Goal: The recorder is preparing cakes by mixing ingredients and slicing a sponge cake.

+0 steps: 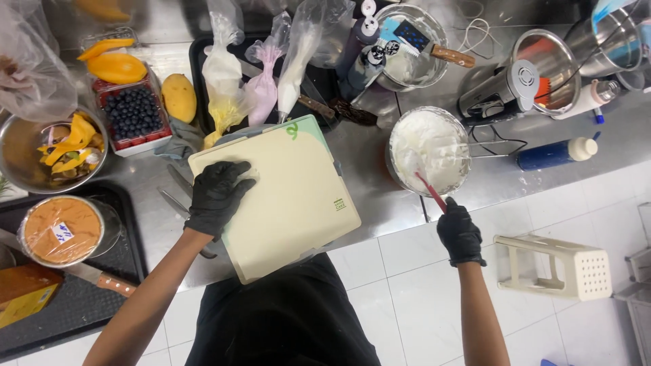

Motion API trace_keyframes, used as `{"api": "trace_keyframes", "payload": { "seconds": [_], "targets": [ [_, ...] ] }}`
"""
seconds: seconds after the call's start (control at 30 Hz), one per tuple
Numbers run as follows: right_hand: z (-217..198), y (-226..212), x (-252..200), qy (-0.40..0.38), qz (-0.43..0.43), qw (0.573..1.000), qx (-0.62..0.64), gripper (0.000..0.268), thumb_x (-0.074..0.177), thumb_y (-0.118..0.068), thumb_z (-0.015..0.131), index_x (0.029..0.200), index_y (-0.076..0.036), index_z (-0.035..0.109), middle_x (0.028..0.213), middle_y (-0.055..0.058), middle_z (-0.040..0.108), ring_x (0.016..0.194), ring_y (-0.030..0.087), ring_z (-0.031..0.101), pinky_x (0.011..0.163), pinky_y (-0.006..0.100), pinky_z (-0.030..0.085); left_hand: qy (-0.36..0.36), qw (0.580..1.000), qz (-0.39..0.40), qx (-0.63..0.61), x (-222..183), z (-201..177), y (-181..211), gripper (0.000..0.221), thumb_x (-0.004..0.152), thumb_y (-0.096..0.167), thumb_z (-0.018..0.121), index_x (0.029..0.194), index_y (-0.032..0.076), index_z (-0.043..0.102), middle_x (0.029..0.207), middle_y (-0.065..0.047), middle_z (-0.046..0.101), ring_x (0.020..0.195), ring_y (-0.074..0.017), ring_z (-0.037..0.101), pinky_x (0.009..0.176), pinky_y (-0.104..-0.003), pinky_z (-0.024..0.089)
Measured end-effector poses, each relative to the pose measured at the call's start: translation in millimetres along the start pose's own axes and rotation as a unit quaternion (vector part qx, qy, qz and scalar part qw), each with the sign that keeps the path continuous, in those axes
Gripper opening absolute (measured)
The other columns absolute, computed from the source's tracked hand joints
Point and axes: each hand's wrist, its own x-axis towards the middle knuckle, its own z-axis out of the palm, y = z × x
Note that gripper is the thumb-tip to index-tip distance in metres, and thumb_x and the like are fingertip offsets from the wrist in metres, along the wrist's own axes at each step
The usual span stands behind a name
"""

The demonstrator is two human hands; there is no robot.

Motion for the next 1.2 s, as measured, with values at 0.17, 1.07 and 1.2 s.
{"api": "trace_keyframes", "payload": {
  "seconds": [0.17,1.07,1.2],
  "targets": [
    [-58.8,-27.2,-11.0,-0.013,0.084,0.907,0.413,0.046,0.093,-0.018,0.061,0.136,-0.006,0.069,0.094,0.004,0.065,0.074,0.015,0.053,0.061,0.029,0.042,0.005,0.999,-0.035,-0.029,-10.8,7.5,-8.7,0.041,0.083,0.025,0.082,0.121,0.01,0.073,0.106,-0.013,0.07,0.097,-0.0314,0.067,0.087,-0.042,0.054],
    [-140.6,-261.3,-52.2,0.103,-0.291,0.93,0.199,0.06,0.088,0.002,0.06,0.146,-0.013,0.056,0.115,0.012,0.069,0.094,0.031,0.067,0.076,0.041,0.059,0.007,0.81,-0.482,-0.335,-79.8,-9.8,15.1,0.104,0.071,0.036,0.084,0.159,0.022,0.029,0.133,-0.014,0.062,0.118,-0.0278,0.063,0.094,-0.04,0.056],
    [-131.2,-256.2,-64.7,0.027,-0.297,0.947,0.12,0.06,0.089,0.0,0.061,0.148,-0.013,0.055,0.107,0.012,0.068,0.089,0.03,0.068,0.073,0.041,0.059,0.038,0.785,-0.457,-0.417,-84.3,2.1,8.7,0.104,0.07,0.033,0.084,0.158,0.018,0.031,0.135,-0.013,0.061,0.12,-0.0272,0.062,0.093,-0.04,0.056]
  ]
}}
